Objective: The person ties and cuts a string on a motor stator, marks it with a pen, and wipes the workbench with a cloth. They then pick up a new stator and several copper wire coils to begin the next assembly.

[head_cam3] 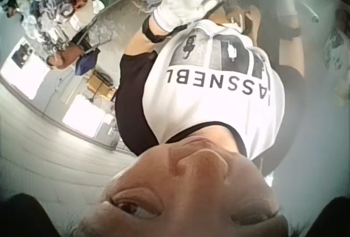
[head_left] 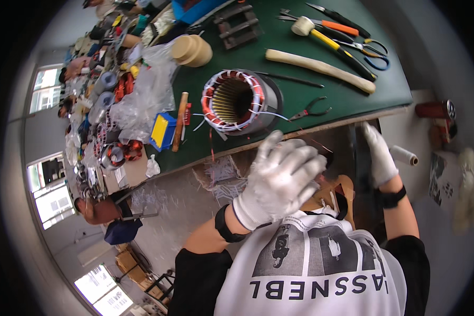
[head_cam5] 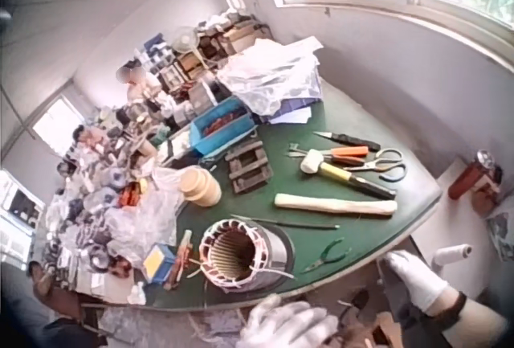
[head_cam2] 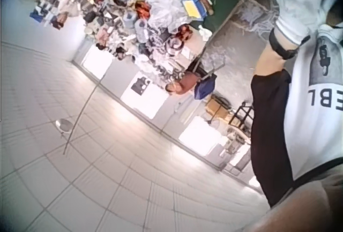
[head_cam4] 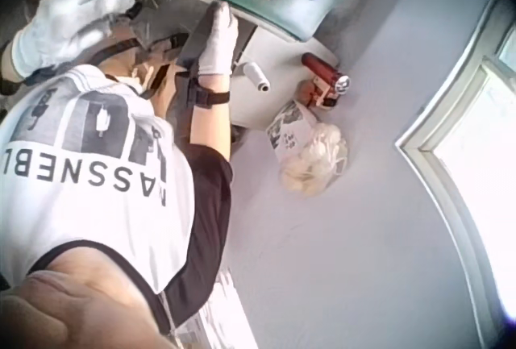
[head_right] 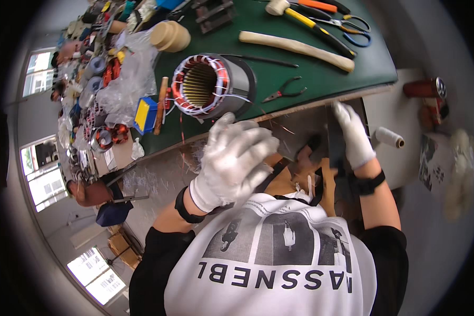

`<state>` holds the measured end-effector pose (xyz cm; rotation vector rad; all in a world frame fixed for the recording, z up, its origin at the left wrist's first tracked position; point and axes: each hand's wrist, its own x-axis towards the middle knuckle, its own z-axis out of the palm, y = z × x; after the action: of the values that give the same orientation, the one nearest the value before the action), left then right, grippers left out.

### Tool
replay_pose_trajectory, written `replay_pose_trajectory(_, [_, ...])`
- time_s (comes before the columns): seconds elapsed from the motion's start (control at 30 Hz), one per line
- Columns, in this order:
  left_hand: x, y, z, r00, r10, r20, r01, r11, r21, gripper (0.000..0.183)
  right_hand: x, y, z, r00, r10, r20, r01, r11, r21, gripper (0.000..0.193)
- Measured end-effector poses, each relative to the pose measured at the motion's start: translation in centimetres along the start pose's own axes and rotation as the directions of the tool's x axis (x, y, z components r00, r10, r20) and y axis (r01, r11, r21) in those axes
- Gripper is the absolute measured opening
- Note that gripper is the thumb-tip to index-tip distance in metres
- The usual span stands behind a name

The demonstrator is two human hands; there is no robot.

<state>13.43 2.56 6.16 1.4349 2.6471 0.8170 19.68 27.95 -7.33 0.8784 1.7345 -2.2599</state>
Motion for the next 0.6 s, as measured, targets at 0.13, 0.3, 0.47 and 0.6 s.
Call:
replay_pose_trajectory(0.13, [-3.8, -2.4, -1.7, 0.978, -0.163, -0.128, 0.182, 0.971, 0.156, 0.034, 6.5, -1.9, 2.0, 0.993, -0.116, 0.007, 0.112, 0.971, 0.212, 0.057])
replay_pose_trajectory(0.3, [-9.0, -5.6, -4.4, 0.743, -0.62, -0.25, 0.659, 0.743, 0.118, 0.033, 4.4, 1.9, -0.4, 0.933, -0.264, -0.244, 0.19, 0.939, -0.288, 0.061])
replay_pose_trajectory(0.47, [-15.1, -10.5, -5.1, 0.549, -0.8, 0.24, 0.823, 0.468, -0.322, 0.064, -4.5, 9.8, -6.7, 0.927, -0.008, -0.375, -0.117, 0.944, -0.308, 0.042])
replay_pose_trajectory(0.6, [-12.8, -11.4, -6.7, 0.496, -0.667, 0.556, 0.867, 0.356, -0.348, 0.066, -14.0, 21.9, -10.8, 0.576, 0.193, -0.794, -0.255, 0.966, 0.05, 0.035])
